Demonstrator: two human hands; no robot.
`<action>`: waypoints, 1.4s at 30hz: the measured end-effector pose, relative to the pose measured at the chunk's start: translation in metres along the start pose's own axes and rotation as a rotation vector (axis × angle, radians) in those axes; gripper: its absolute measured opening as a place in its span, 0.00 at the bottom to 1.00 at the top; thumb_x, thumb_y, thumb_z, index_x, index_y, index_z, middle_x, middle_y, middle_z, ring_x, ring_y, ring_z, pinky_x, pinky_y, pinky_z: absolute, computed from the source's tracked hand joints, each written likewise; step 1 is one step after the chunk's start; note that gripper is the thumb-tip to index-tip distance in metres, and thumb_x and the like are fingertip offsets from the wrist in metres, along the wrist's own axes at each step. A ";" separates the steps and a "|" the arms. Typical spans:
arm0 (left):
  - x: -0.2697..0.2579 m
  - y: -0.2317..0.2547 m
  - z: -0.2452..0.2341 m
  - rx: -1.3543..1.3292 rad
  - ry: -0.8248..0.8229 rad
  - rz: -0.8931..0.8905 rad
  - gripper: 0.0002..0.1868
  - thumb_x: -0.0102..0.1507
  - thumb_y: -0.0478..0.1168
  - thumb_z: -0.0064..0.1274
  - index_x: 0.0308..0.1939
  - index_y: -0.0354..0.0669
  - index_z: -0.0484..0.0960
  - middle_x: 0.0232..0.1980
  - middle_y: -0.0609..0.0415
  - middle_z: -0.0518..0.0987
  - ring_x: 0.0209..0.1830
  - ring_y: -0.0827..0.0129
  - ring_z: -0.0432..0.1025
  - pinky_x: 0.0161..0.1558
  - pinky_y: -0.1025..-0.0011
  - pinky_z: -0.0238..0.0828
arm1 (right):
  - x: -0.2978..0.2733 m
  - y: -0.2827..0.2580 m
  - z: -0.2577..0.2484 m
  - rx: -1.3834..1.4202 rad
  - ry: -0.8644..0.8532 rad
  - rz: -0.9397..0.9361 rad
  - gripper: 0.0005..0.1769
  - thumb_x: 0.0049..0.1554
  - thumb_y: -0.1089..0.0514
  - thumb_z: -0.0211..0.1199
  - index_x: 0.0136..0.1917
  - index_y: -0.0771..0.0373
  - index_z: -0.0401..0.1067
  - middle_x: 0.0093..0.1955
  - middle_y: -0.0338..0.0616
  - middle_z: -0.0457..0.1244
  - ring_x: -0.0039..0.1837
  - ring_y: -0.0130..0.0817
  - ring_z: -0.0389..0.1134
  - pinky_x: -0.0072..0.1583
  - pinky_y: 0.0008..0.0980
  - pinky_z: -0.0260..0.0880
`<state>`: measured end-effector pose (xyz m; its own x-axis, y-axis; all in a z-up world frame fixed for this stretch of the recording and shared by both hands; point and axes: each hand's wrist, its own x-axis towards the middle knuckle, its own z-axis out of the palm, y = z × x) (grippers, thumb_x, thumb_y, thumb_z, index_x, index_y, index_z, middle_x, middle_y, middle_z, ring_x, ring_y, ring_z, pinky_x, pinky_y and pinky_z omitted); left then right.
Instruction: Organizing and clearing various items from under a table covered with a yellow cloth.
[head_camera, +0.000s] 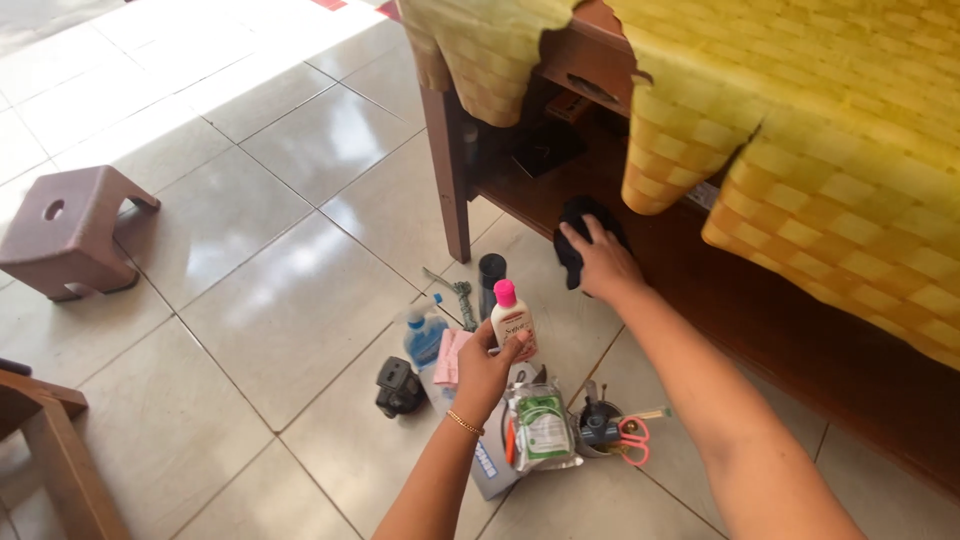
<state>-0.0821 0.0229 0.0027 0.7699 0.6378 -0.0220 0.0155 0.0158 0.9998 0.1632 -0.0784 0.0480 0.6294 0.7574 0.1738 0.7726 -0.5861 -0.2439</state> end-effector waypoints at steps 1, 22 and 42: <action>-0.004 0.011 -0.012 -0.001 -0.006 0.001 0.25 0.60 0.47 0.63 0.56 0.35 0.81 0.47 0.47 0.87 0.45 0.70 0.81 0.47 0.72 0.78 | -0.004 0.003 -0.005 -0.002 0.002 0.006 0.43 0.49 0.70 0.59 0.76 0.43 0.63 0.81 0.49 0.49 0.70 0.54 0.59 0.66 0.48 0.65; 0.114 0.050 -0.026 0.213 0.164 -0.043 0.27 0.59 0.50 0.64 0.55 0.36 0.82 0.44 0.46 0.87 0.43 0.66 0.83 0.45 0.71 0.78 | 0.192 -0.020 0.073 -0.043 -0.077 -0.054 0.38 0.53 0.56 0.58 0.77 0.49 0.58 0.75 0.48 0.54 0.72 0.56 0.52 0.70 0.56 0.56; 0.169 0.042 -0.057 0.207 0.122 -0.087 0.25 0.59 0.49 0.63 0.55 0.38 0.82 0.43 0.47 0.87 0.38 0.65 0.83 0.41 0.70 0.79 | 0.213 -0.054 0.066 -0.086 -0.059 0.002 0.32 0.56 0.53 0.58 0.74 0.53 0.65 0.69 0.46 0.62 0.71 0.51 0.58 0.67 0.52 0.63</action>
<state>0.0127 0.1755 0.0406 0.6777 0.7292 -0.0952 0.2180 -0.0756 0.9730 0.2498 0.1338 0.0352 0.6272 0.7701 0.1161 0.7770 -0.6085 -0.1610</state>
